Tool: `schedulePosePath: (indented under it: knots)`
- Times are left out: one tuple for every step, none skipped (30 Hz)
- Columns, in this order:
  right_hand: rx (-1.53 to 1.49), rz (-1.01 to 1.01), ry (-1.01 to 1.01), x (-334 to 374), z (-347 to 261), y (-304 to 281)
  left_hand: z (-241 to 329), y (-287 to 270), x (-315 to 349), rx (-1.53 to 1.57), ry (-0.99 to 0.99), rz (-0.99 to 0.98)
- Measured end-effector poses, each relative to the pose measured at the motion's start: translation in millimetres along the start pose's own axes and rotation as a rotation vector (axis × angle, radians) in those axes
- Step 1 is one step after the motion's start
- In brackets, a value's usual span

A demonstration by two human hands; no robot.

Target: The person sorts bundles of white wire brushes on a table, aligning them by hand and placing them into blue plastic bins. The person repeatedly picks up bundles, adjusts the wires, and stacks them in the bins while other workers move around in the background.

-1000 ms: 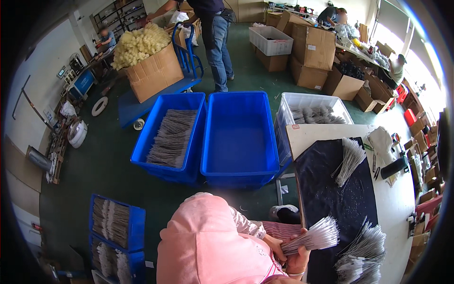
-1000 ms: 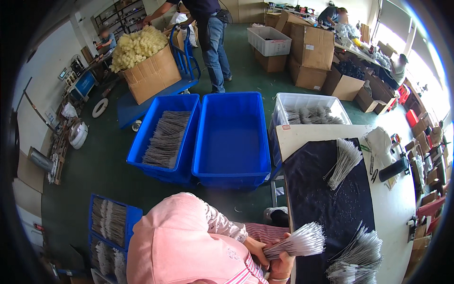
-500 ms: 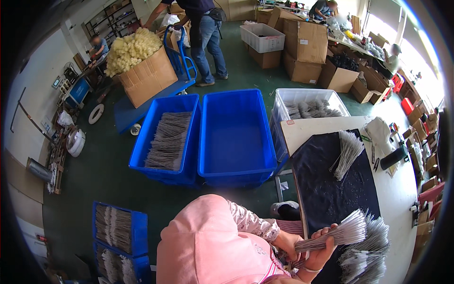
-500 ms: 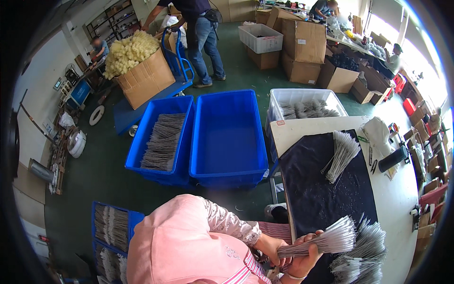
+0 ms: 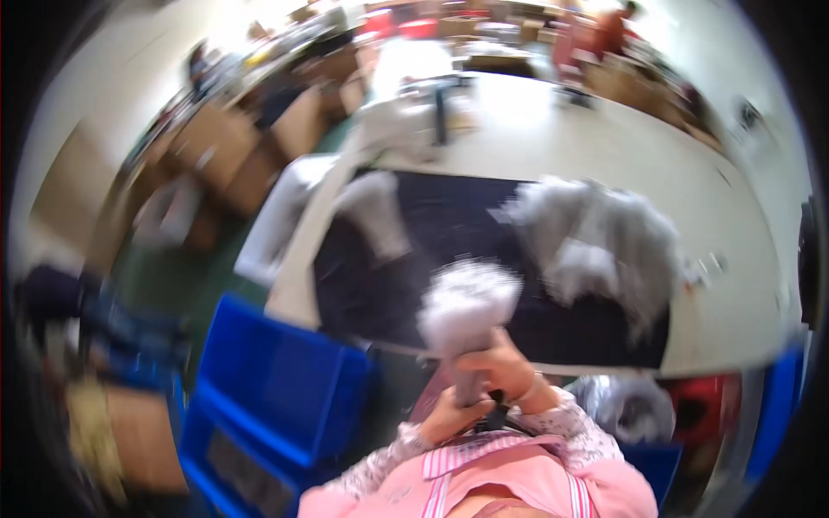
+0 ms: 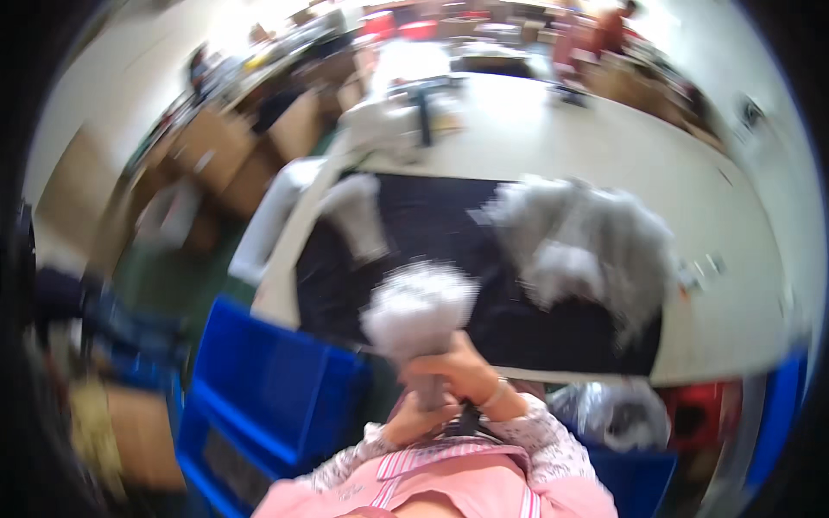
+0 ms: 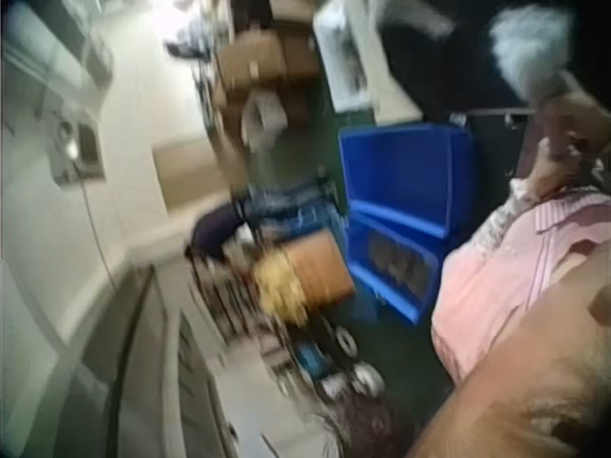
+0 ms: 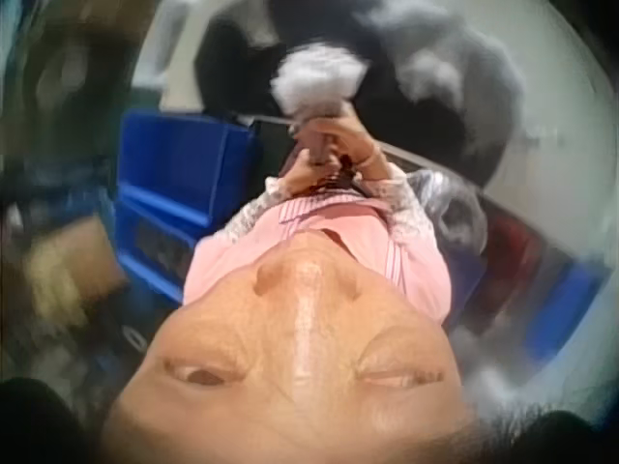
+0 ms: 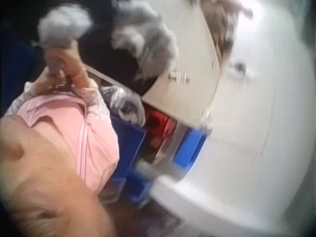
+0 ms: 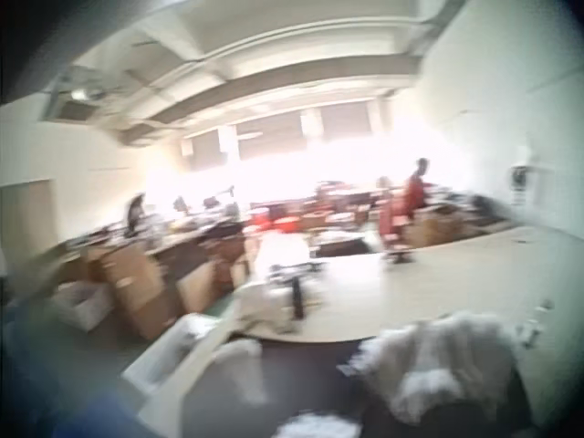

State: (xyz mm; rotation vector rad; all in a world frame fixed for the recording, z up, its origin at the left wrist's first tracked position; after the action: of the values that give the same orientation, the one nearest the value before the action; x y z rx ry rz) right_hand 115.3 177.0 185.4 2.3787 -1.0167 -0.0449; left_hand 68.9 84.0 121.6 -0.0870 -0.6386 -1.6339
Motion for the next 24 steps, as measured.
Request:
schedulePosePath:
  knots:
    - [-0.02,-0.064,-0.012,-2,-1,5,-13,-7,-4,0.012,0.001,-0.01]
    - [-0.093,-0.022,-0.055,0,-4,2,-12,-3,-5,-0.016,-0.028,-0.048]
    - [-0.169,-0.003,-0.093,3,-6,-2,-5,0,-5,-0.042,-0.051,-0.065]
    - [-0.184,-0.04,-0.106,5,-4,-9,-3,5,-7,-0.043,-0.054,-0.091]
    - [-0.215,-0.036,-0.138,7,-5,-15,-1,9,-10,-0.041,-0.055,-0.108]
    - [-0.248,-0.049,-0.154,10,-3,-18,-3,10,-11,-0.029,-0.055,-0.104]
    - [-0.281,-0.067,-0.168,12,-2,-21,-5,13,-14,-0.031,-0.06,-0.123]
    - [-0.275,-0.071,-0.174,14,-1,-27,-8,15,-18,-0.033,-0.064,-0.138]
    - [-0.251,-0.055,-0.2,15,0,-32,-11,13,-18,-0.032,-0.073,-0.144]
    - [-0.225,-0.04,-0.226,15,0,-38,-15,11,-20,-0.036,-0.074,-0.151]
    - [-0.2,-0.026,-0.251,16,0,-41,-15,10,-21,-0.015,-0.067,-0.152]
    - [-0.211,0.035,-0.29,16,-1,-45,-14,10,-22,0.007,-0.058,-0.149]
    - [-0.222,0.097,-0.329,16,-2,-46,-10,10,-24,0.029,-0.049,-0.146]
    - [-0.232,0.159,-0.368,17,-3,-49,-3,10,-23,-0.014,-0.023,-0.126]
    - [-0.165,0.223,-0.391,18,-1,-55,3,10,-23,-0.011,-0.028,-0.1]
    - [-0.097,0.287,-0.413,17,3,-62,7,9,-23,-0.009,-0.033,-0.074]
    - [-0.028,0.353,-0.434,17,5,-70,9,8,-24,-0.007,-0.039,-0.05]
    - [-0.011,0.354,-0.385,15,10,-72,9,5,-24,-0.007,-0.013,-0.036]
    - [0.005,0.355,-0.335,14,16,-74,7,1,-27,-0.007,0.012,-0.023]
    - [0.02,0.356,-0.284,13,20,-75,6,-2,-29,-0.007,0.036,-0.01]
    - [0.066,0.381,-0.287,13,20,-74,3,-3,-29,0.023,0.03,-0.004]
    - [0.111,0.404,-0.288,12,17,-73,2,-3,-31,0.055,0.024,0.003]
    - [0.15,0.425,-0.274,12,21,-70,0,-3,-27,0.091,0.006,0.021]
    - [0.309,0.493,-0.371,10,20,-75,3,-1,-26,0.086,-0.014,-0.011]
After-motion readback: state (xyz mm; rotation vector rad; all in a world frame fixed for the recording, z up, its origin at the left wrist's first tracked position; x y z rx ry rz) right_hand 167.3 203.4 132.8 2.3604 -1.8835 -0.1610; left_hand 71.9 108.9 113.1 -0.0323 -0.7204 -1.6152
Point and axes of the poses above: each hand's wrist, its own x-axis away from the middle knuckle, its own y-axis out of the palm, z = x × y, the point moved 7 cm from there along -x, towards the middle knuckle, and after that the axes turned 3 degrees about x, right-handed, at the moved point
